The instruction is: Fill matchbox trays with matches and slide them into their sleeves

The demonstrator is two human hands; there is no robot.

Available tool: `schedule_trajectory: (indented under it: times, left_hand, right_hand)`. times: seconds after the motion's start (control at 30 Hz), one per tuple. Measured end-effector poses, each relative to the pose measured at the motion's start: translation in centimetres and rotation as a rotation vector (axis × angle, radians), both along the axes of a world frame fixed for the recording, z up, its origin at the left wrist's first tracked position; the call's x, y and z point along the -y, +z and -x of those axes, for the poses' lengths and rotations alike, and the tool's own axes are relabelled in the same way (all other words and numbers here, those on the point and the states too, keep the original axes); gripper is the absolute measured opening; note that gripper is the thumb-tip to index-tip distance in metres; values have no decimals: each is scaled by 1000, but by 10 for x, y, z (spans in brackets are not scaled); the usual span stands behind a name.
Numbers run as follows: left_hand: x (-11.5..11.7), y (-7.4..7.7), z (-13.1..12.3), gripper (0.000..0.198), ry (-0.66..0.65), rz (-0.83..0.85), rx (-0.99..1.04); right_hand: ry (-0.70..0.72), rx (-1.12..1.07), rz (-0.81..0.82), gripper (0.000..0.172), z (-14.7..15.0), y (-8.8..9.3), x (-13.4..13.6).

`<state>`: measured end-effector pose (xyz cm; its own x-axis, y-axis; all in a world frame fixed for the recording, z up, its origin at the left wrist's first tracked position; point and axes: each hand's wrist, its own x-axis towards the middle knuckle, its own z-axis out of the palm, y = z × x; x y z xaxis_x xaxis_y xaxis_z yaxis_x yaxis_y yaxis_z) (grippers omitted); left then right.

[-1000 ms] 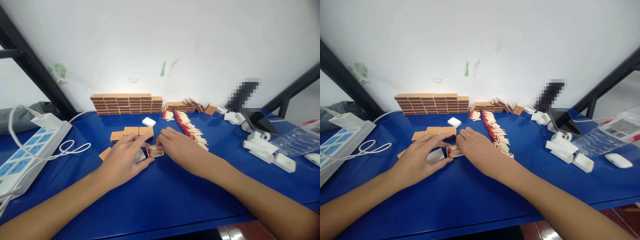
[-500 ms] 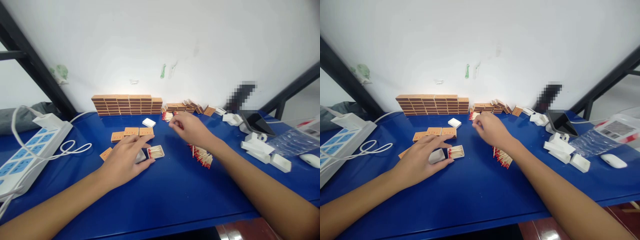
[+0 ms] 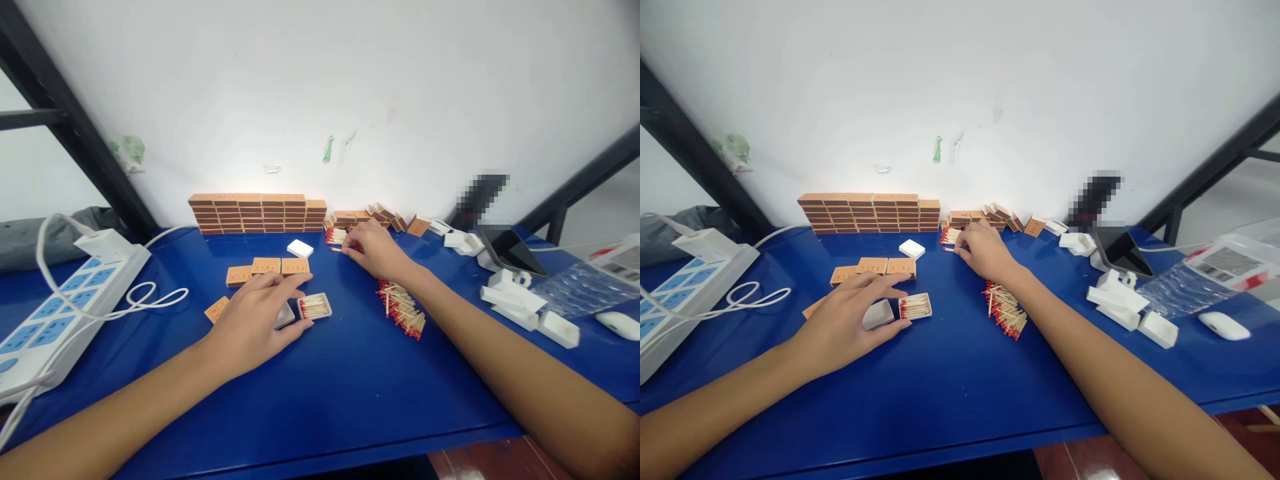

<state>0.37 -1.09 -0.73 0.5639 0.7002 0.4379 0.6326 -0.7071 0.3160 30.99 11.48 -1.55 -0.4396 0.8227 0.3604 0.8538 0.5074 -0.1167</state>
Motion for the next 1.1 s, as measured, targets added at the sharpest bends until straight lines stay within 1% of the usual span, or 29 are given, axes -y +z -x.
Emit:
schedule_trajectory:
  times: [0.1, 0.33, 0.6, 0.8, 0.93, 1.0, 1.1]
  left_hand:
    - [0, 0, 0, 62, 2, 0, 1]
    - [0, 0, -1, 62, 3, -4, -2]
    - [-1, 0, -1, 61, 2, -22, 11]
    - [-1, 3, -2, 61, 10, -15, -3]
    - [-1, 5, -1, 56, 14, -48, -5]
    - [-1, 5, -1, 55, 17, -47, -4]
    - [-1, 5, 0, 59, 23, -32, -2]
  right_hand:
    - [-15, 18, 7, 10, 2, 1, 3]
    - [18, 27, 34, 10, 4, 7, 17]
    - [112, 7, 92, 13, 5, 10, 33]
    - [111, -6, 111, 14, 4, 16, 41]
    - [111, -26, 111, 17, 2, 21, 45]
    - [115, -44, 101, 16, 2, 21, 46]
    - [128, -66, 84, 13, 5, 19, 46]
